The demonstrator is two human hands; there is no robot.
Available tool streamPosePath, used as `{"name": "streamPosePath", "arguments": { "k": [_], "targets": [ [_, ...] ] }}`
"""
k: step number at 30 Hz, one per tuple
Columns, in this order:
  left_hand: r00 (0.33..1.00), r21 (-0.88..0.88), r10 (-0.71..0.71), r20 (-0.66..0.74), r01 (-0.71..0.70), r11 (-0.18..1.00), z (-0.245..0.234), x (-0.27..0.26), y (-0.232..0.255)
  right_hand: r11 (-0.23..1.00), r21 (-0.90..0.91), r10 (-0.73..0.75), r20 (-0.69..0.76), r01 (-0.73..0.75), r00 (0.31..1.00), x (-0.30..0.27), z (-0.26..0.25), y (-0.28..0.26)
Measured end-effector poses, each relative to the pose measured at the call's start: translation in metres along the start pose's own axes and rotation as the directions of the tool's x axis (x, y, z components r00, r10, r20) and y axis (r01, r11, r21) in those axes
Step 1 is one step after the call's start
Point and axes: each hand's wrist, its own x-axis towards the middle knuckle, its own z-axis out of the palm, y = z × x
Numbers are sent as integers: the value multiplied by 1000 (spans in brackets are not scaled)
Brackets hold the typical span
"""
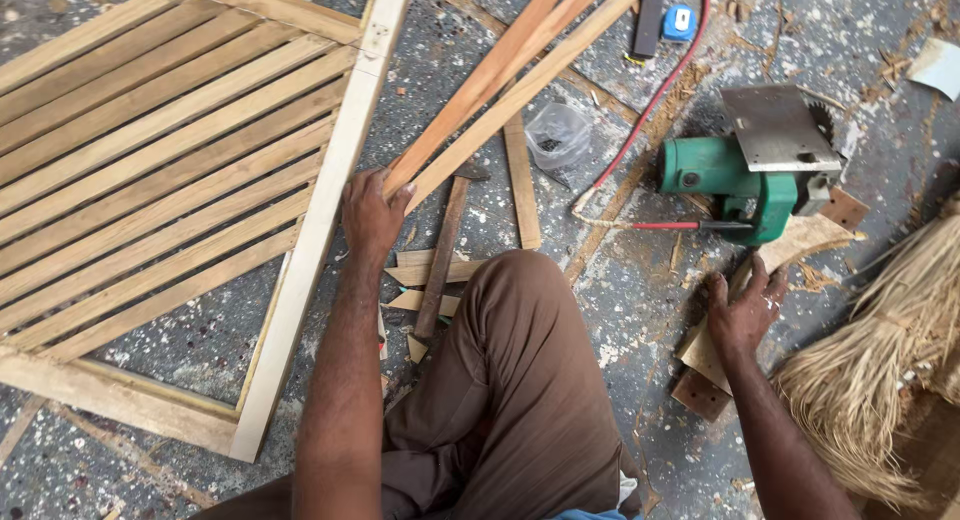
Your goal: The person marks wooden slats with a pencil and then cuts them using a circular saw while sitting on the floor.
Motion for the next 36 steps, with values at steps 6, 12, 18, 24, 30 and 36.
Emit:
{"name": "streamPosePath", "arguments": {
  "k": [6,12,18,24,30,36],
  "targets": [
    [962,-134,-225,153,245,960,-13,11,14,998,-26,51,49,-50,998,-3,-7,-1],
    [917,-319,-318,241,384,866,-1,5,16,998,-44,38,49,-36,998,-4,-6,4],
    [991,-232,-119,54,129,964,3,14,24,999,20,48,29,-49,998,-2,1,8],
    [964,-132,-203,171,227,965,-11,16,39,999,38,13,10,-14,1000,1,4,15],
    [977,-230,-181,109,202,952,-5,8,23,994,-51,-101,-105,96,989,-6,6,23],
    [986,-296,-159,54,168,940,4,-13,6,778,170,-583,-163,605,796,-32,36,-76]
  ]
}}
